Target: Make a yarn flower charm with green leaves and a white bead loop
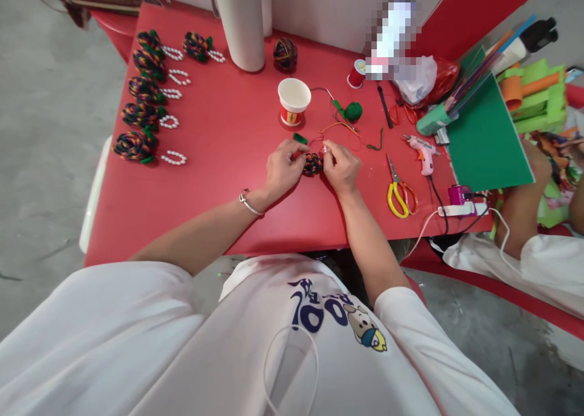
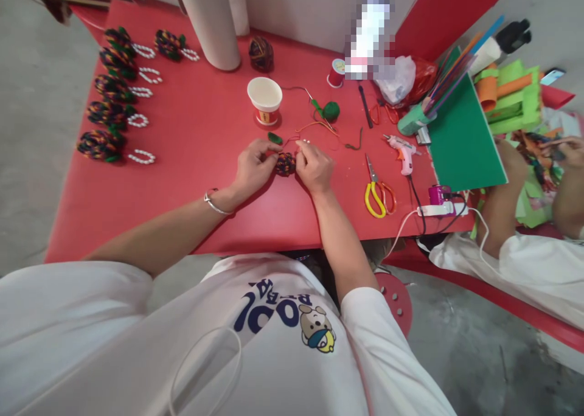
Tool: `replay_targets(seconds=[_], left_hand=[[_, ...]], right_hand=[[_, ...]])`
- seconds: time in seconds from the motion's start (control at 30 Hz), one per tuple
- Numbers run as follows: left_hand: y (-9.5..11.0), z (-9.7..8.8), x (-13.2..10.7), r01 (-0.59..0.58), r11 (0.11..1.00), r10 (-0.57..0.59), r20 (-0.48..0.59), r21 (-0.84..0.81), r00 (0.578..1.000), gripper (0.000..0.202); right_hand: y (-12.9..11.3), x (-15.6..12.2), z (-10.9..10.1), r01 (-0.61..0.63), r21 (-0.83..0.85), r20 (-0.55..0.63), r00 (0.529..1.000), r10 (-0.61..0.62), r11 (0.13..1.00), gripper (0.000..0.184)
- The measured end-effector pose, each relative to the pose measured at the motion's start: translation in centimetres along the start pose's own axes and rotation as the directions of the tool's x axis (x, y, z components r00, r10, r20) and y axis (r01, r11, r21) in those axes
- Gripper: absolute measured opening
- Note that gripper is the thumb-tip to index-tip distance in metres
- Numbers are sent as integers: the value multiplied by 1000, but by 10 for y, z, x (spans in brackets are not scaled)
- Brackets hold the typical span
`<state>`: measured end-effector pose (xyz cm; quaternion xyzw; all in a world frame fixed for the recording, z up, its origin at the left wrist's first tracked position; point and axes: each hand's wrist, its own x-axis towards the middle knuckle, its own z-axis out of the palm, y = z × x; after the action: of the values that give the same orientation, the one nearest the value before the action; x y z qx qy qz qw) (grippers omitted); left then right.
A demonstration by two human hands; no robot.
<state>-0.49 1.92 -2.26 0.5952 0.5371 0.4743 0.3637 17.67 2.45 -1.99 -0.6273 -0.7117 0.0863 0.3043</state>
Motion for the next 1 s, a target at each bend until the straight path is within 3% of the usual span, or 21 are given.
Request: replay_targets(seconds=[0.3, 0.6, 0.73, 0.83, 1.0], left_hand=[[-5, 3, 2, -63, 995, 62, 6, 83, 998, 35], [4, 0, -3, -62, 988, 58, 30, 142, 998, 28], [9, -7, -9, -161, 976, 145, 119, 145, 982, 31], [7, -13, -12, -271, 950, 243, 177, 157, 954, 35], [1, -15, -10, -320, 925, 273, 231, 203, 934, 36]], right_hand=[[18, 3, 12, 165, -57, -189, 967, -173, 985, 36], [17, 3, 7, 128, 121, -186, 977, -104, 984, 32], [14, 1, -3, 74, 331, -91, 995, -46, 941, 30], [13, 1, -12, 82, 449, 69, 990, -127, 890, 27], [12, -3, -22, 137, 423, 165, 960, -225, 896, 32]])
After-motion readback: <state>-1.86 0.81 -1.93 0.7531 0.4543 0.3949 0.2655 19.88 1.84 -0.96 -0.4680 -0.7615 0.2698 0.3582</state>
